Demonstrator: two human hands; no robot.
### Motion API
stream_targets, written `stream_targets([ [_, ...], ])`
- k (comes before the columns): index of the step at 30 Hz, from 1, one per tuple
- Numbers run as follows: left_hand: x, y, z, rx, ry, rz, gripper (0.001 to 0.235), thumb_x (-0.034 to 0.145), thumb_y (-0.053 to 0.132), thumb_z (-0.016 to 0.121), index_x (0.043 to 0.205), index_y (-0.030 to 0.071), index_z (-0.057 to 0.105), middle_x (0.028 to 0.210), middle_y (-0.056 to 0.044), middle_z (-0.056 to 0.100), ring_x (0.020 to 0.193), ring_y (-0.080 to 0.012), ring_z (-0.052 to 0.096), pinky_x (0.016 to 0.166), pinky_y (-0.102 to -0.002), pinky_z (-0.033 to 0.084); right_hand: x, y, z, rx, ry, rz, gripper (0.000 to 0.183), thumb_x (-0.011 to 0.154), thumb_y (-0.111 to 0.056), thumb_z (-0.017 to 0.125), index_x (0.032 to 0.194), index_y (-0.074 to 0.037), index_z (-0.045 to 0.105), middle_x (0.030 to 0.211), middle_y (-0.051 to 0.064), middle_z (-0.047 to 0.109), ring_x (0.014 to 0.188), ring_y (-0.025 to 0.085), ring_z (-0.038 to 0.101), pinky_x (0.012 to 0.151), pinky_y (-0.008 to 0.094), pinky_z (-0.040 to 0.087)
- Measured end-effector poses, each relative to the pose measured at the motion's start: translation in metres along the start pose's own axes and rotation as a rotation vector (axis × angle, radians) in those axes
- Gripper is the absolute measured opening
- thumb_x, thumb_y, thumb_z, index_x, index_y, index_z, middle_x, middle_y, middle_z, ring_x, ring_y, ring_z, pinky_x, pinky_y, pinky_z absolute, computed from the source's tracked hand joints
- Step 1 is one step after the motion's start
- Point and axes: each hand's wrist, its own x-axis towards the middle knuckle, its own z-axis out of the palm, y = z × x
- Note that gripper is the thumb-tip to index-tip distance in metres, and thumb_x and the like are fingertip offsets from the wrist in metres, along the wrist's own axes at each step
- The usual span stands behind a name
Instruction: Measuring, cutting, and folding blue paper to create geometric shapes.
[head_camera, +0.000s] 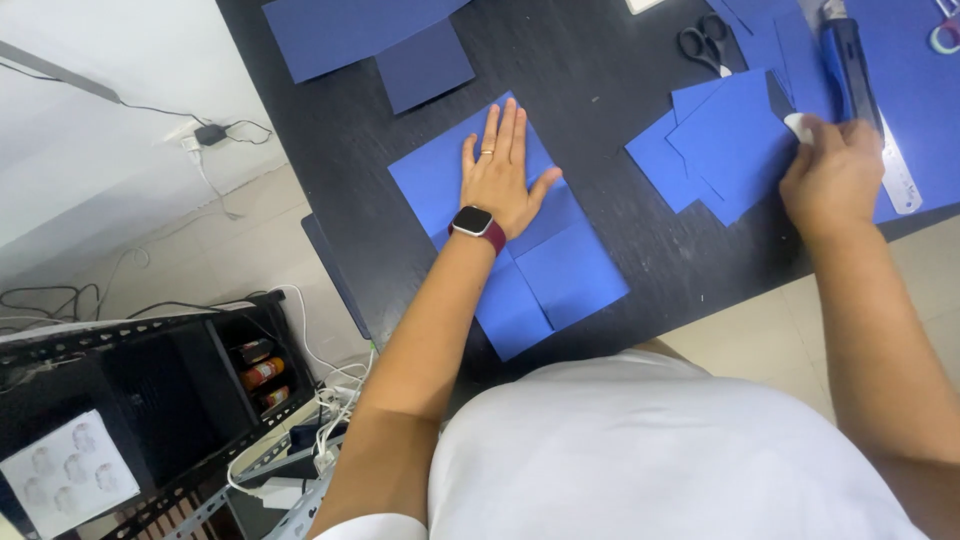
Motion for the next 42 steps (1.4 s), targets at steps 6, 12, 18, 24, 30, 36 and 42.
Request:
stream_targets([
  [6,0.0,-0.002,0.002,-0.047,0.059,-0.009,0.068,0.107,0.046,0.039,0.16,0.005,0.025,0.169,-0.008,0.018,0.157,-0.0264,0.015,0.123,-0.053,0.023,0.016,0.012,0.012,-0.182,-0.259,0.107,0.038,0.098,-0.014,0.061,0.132,-0.005,0.074,0.105,0.02,0.062,0.072,0.046,0.066,0.062,0.054,0.055],
  [12,0.0,-0.002,0.002,-0.05,0.112,-0.035,0.072,0.104,0.05,0.042,0.156,0.0,0.032,0.166,-0.014,0.024,0.156,-0.0277,0.017,0.122,-0.048,0.027,0.074,-0.125,-0.027,0.293,-0.356,0.186,0.034,0.118,-0.027,0.06,0.142,-0.009,0.075,0.079,0.022,0.071,0.061,0.036,0.06,0.062,0.049,0.049],
  [18,0.001,-0.006,0.007,-0.108,0.181,-0.042,0.058,0.102,0.021,0.046,0.155,-0.001,0.034,0.165,-0.013,0.029,0.156,-0.0286,0.022,0.122,-0.043,0.031,0.116,-0.263,-0.001,0.322,-0.306,-0.215,0.042,0.1,-0.012,0.056,0.138,-0.019,0.07,0.086,0.012,0.054,0.058,0.042,0.058,0.045,0.053,0.049],
  [24,0.002,-0.006,0.012,-0.14,0.177,-0.063,0.061,0.102,0.02,0.045,0.156,-0.003,0.03,0.167,-0.015,0.024,0.157,-0.0284,0.018,0.126,-0.042,0.028,0.129,-0.283,0.054,0.285,-0.308,-0.252,0.054,0.087,-0.008,0.061,0.141,-0.007,0.066,0.093,0.014,0.051,0.056,0.04,0.057,0.044,0.053,0.05],
  [30,0.002,-0.008,0.011,-0.115,0.147,-0.061,0.063,0.1,0.019,0.041,0.157,-0.004,0.027,0.167,-0.014,0.023,0.157,-0.0281,0.017,0.127,-0.042,0.026,0.144,-0.289,0.061,0.239,-0.418,-0.245,0.059,0.085,-0.012,0.059,0.144,-0.012,0.063,0.093,0.014,0.062,0.057,0.045,0.065,0.051,0.054,0.054],
  [36,0.002,-0.008,0.013,-0.148,0.17,-0.062,0.059,0.103,0.018,0.044,0.156,-0.003,0.029,0.167,-0.014,0.023,0.157,-0.0285,0.019,0.126,-0.043,0.028,0.114,-0.277,0.022,0.186,-0.397,-0.298,0.05,0.09,-0.016,0.053,0.137,-0.014,0.069,0.081,0.014,0.067,0.062,0.043,0.066,0.049,0.053,0.053],
  [42,0.003,-0.006,0.005,-0.059,0.134,-0.043,0.053,0.107,0.035,0.044,0.158,0.022,0.037,0.166,-0.017,0.022,0.156,-0.0327,0.019,0.121,-0.047,0.029,0.071,-0.269,-0.013,0.202,-0.436,-0.271,0.053,0.086,-0.01,0.052,0.137,-0.008,0.07,0.083,0.014,0.068,0.058,0.042,0.065,0.052,0.049,0.054],
])
